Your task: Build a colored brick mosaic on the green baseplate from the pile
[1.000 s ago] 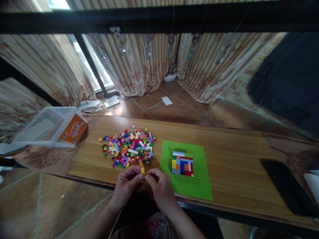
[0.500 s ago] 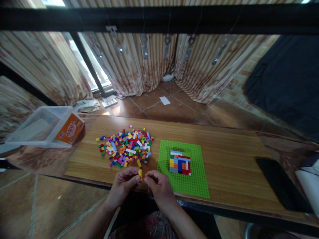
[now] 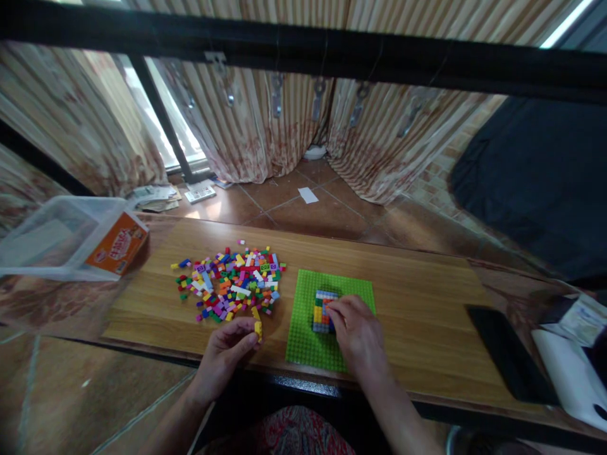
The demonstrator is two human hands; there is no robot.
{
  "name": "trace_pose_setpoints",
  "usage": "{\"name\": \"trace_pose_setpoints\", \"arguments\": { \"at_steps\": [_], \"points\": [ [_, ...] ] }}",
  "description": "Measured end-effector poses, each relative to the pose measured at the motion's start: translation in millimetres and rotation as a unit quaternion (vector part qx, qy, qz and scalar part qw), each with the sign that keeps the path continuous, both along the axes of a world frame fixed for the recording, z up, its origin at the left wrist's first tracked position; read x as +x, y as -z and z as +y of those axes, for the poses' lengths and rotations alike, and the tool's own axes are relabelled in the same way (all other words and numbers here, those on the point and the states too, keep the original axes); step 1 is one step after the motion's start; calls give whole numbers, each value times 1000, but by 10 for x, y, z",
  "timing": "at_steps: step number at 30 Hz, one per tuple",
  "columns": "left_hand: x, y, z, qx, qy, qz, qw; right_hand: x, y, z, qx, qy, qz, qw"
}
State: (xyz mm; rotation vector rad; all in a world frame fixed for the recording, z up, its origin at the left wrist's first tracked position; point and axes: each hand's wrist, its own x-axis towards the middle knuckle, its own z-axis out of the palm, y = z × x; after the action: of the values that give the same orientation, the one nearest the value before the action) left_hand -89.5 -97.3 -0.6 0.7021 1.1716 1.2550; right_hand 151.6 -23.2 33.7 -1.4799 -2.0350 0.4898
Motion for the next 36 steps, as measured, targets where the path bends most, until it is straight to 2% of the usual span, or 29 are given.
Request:
{"name": "trace_pose_setpoints", "arguments": {
  "at_steps": [4, 9, 15, 21, 28, 36],
  "points": [
    [8, -13, 4, 4, 1, -1, 1000, 77, 58, 111, 19, -15, -79, 997],
    [6, 6, -3, 2, 5, 0, 1000, 18, 80, 152, 17, -24, -109, 994],
    [-6, 36, -8, -5, 12, -2, 1000, -19, 91, 200, -8, 17, -80, 997],
    [3, 20, -6, -7, 12, 2, 1000, -32, 181, 131, 47, 20, -34, 998],
    [5, 25, -7, -1, 9, 18, 1000, -7, 380, -35, 113, 19, -39, 993],
    [20, 45, 0, -12, 8, 20, 1000, -26, 461, -62, 110, 22, -27, 993]
  ]
}}
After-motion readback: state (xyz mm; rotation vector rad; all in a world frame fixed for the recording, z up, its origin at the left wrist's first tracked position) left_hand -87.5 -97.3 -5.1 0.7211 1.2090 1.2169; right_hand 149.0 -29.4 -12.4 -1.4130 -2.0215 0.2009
